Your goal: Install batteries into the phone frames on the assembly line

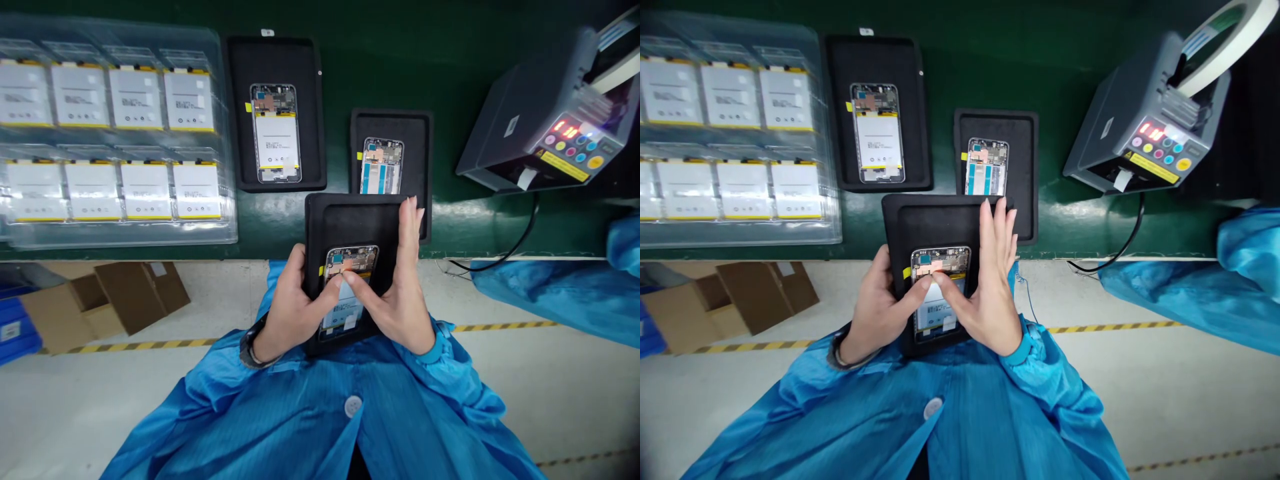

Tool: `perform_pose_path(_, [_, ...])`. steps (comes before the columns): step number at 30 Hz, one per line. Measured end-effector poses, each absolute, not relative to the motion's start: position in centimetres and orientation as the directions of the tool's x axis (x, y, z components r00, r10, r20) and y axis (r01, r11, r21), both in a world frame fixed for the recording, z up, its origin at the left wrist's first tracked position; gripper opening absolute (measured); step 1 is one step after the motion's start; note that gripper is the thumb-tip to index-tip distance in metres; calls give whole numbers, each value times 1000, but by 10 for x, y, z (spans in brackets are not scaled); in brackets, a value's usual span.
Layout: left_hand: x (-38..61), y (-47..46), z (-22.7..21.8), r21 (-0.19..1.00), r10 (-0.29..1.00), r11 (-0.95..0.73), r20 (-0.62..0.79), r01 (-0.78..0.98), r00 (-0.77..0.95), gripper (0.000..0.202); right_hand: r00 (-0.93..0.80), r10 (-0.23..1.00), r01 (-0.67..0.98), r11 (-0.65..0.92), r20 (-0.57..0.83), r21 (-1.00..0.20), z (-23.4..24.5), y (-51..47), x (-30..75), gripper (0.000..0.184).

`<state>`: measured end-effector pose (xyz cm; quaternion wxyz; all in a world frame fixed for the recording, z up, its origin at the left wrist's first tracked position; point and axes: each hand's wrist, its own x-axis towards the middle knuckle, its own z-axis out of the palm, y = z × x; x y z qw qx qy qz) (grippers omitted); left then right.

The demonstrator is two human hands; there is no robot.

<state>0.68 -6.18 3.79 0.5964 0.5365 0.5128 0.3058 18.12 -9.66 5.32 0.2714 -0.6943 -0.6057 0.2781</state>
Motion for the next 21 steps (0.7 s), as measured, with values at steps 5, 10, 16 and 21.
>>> perform_pose_path(5, [6, -62, 36, 944, 921, 230, -290, 238, 261, 27, 113, 992, 699, -119, -56, -705, 50, -97, 180, 102])
perform_pose_path(10, [5, -62, 37, 949, 916, 226, -284, 220, 284, 26, 104, 993, 693, -109, -52, -712, 52, -98, 183, 102])
perform_pose_path(16, [7, -64, 39, 953, 913, 211, -272, 219, 304, 29, 101, 993, 700, -117, -64, -705, 55, -98, 187, 103])
perform_pose_path(21, [9, -68, 42, 946, 904, 228, -294, 231, 312, 30, 68, 994, 680, -105, -81, -726, 56, -98, 193, 103])
